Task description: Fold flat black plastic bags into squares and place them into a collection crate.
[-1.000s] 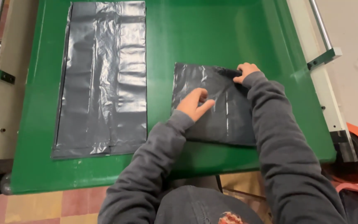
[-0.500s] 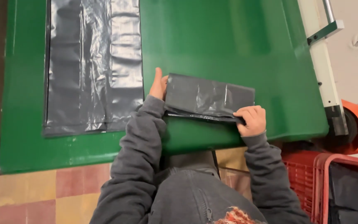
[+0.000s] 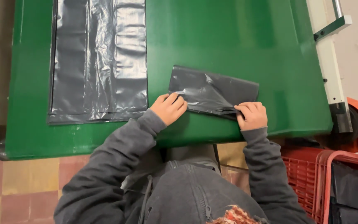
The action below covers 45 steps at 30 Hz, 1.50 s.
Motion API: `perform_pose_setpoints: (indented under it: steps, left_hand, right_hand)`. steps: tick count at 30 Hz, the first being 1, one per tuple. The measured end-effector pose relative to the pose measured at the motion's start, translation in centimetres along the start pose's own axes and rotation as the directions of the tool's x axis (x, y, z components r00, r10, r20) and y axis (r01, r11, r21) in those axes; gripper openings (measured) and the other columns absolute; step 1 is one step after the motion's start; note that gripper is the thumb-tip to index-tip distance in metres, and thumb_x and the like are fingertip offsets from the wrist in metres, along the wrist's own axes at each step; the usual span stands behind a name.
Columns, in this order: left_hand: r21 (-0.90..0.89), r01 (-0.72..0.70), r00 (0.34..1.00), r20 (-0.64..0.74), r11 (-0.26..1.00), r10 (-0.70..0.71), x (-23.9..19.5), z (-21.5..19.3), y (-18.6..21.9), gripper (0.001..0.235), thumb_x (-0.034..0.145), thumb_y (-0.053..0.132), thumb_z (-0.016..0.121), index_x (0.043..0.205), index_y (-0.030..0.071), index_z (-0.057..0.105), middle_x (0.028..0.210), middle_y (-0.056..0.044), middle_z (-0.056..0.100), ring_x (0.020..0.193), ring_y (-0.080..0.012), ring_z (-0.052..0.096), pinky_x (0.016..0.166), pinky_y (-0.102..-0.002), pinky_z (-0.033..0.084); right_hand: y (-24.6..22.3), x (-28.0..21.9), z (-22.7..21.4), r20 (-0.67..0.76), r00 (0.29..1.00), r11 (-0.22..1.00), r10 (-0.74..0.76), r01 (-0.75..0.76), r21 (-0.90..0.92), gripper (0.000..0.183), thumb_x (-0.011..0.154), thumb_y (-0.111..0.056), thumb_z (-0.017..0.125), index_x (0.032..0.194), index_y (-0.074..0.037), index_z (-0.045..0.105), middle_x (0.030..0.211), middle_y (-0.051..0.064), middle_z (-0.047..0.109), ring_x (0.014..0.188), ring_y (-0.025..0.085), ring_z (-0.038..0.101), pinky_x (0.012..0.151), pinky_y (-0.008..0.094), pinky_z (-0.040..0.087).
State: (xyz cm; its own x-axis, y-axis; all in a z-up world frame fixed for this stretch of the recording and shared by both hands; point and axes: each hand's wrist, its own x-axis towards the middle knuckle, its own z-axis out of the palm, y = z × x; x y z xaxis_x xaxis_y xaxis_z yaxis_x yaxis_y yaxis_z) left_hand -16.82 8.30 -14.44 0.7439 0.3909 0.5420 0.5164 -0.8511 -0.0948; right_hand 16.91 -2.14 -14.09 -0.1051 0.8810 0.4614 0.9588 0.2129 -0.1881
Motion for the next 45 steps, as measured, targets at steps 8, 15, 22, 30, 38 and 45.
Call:
perform_pose_setpoints:
  steps: [8,15,22,30,38,45]
  left_hand:
    - [-0.414,-0.11,0.94,0.253,0.904,0.23,3.4,0.7,4.7,0.006,0.088,0.021,0.064,0.088,0.015,0.065,0.085,-0.002,0.064,0.082,-0.0241,0.065,0.062,-0.039,0.05]
    - [-0.803,0.584,0.788,0.596,0.121,0.155,11.4,8.9,3.3,0.039,0.091,0.045,0.059,0.095,0.008,0.071,0.093,-0.009,0.072,0.088,-0.0314,0.073,0.075,-0.041,0.055]
    - [-0.712,0.568,0.82,0.528,0.411,-0.22,11.3,14.5,2.8,0.042,0.095,0.051,0.066,0.098,0.01,0.074,0.09,-0.013,0.075,0.083,-0.0334,0.071,0.077,-0.044,0.056]
    - [-0.516,0.692,0.722,0.481,0.505,-0.498,11.3,7.9,4.2,0.042,0.093,0.051,0.065,0.089,0.009,0.068,0.088,-0.014,0.072,0.084,-0.0389,0.068,0.074,-0.051,0.053]
    - [-0.252,0.625,0.769,0.366,0.739,-0.525,9.8,11.1,7.6,0.03,0.085,0.048,0.071,0.089,0.019,0.068,0.089,0.0,0.073,0.096,-0.0264,0.064,0.068,-0.046,0.051]
    - [-0.337,0.52,0.848,0.093,0.785,-0.522,5.1,2.1,4.5,0.038,0.085,0.052,0.073,0.095,0.017,0.066,0.097,-0.001,0.066,0.099,-0.0264,0.061,0.075,-0.046,0.048]
  right_hand:
    - [-8.3,2.6,-1.8,0.163,0.966,0.925,-0.198,0.13,0.356,0.065,0.073,-0.015,0.073,0.131,0.01,0.057,0.137,0.028,0.054,0.134,0.049,0.047,0.113,0.055,0.037]
    - [-3.0,-6.2,2.3,0.323,0.944,0.731,-0.065,-0.175,0.659,0.032,0.089,-0.003,0.061,0.121,0.001,0.067,0.134,0.017,0.067,0.13,0.04,0.061,0.116,0.045,0.044]
    - [3.0,-6.1,3.6,0.641,0.517,-0.556,0.568,-0.333,0.762,0.041,0.104,-0.009,0.051,0.144,0.001,0.051,0.145,0.018,0.058,0.131,0.034,0.058,0.115,0.05,0.043]
    - [5.4,-7.6,3.5,0.692,0.524,-0.565,0.496,-0.411,0.716,0.05,0.101,-0.009,0.051,0.149,-0.001,0.044,0.147,0.015,0.056,0.131,0.031,0.058,0.114,0.049,0.043]
    - [7.9,-10.6,4.4,0.574,0.597,-0.382,0.56,-0.429,0.818,0.021,0.105,-0.003,0.063,0.123,0.001,0.052,0.127,0.015,0.065,0.117,0.027,0.066,0.109,0.043,0.054]
    - [-4.0,-5.7,-1.1,-0.062,0.789,0.636,0.612,-0.444,0.631,0.056,0.102,0.003,0.067,0.152,-0.005,0.042,0.118,0.007,0.057,0.099,0.014,0.057,0.088,0.03,0.053]
